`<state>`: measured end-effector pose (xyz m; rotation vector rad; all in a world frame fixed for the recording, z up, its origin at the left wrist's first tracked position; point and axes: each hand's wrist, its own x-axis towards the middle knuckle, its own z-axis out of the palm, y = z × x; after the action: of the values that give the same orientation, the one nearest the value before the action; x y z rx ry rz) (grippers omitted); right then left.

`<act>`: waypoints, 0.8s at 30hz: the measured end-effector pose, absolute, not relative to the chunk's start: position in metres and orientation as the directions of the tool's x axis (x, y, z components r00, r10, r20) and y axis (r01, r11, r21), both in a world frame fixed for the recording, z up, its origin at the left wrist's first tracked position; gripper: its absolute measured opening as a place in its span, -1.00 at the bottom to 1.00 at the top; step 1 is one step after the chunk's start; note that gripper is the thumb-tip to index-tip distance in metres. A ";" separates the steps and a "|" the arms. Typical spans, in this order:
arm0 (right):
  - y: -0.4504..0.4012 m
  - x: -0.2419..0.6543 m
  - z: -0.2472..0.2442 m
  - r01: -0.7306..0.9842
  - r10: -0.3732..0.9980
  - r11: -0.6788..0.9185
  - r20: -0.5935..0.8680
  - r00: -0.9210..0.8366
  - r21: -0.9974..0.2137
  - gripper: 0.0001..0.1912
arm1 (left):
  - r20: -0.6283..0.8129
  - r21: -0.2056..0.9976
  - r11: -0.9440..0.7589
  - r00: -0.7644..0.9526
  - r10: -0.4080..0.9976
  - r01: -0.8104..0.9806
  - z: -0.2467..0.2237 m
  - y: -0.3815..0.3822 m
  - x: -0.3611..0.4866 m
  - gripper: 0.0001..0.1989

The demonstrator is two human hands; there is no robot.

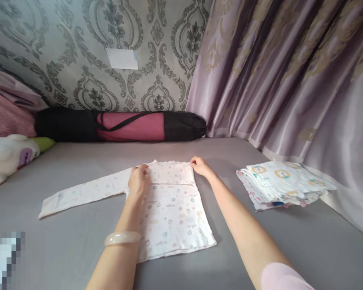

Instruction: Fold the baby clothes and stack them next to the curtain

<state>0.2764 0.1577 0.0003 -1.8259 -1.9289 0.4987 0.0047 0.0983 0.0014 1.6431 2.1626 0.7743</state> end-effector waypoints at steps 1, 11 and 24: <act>0.158 0.277 -0.001 0.845 0.997 0.059 0.071 -0.025 -0.532 -0.87 | 0.084 0.598 0.179 -0.284 0.955 0.781 -0.001 0.099 0.004 -0.61; 0.144 0.268 -0.001 0.886 0.983 -0.012 0.155 0.094 -0.463 -0.70 | 0.122 0.593 0.172 -0.299 0.947 0.787 -0.004 0.099 0.006 -0.60; 0.094 0.200 -0.016 0.940 0.984 0.176 0.068 -0.163 -0.293 -0.24 | 0.204 0.204 -0.022 -0.020 0.979 0.979 -0.023 0.096 0.043 -0.44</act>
<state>0.1997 0.0943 -0.0157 -1.8548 -2.2095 0.2671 0.0433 0.0961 -0.0229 2.1986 2.1965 0.4588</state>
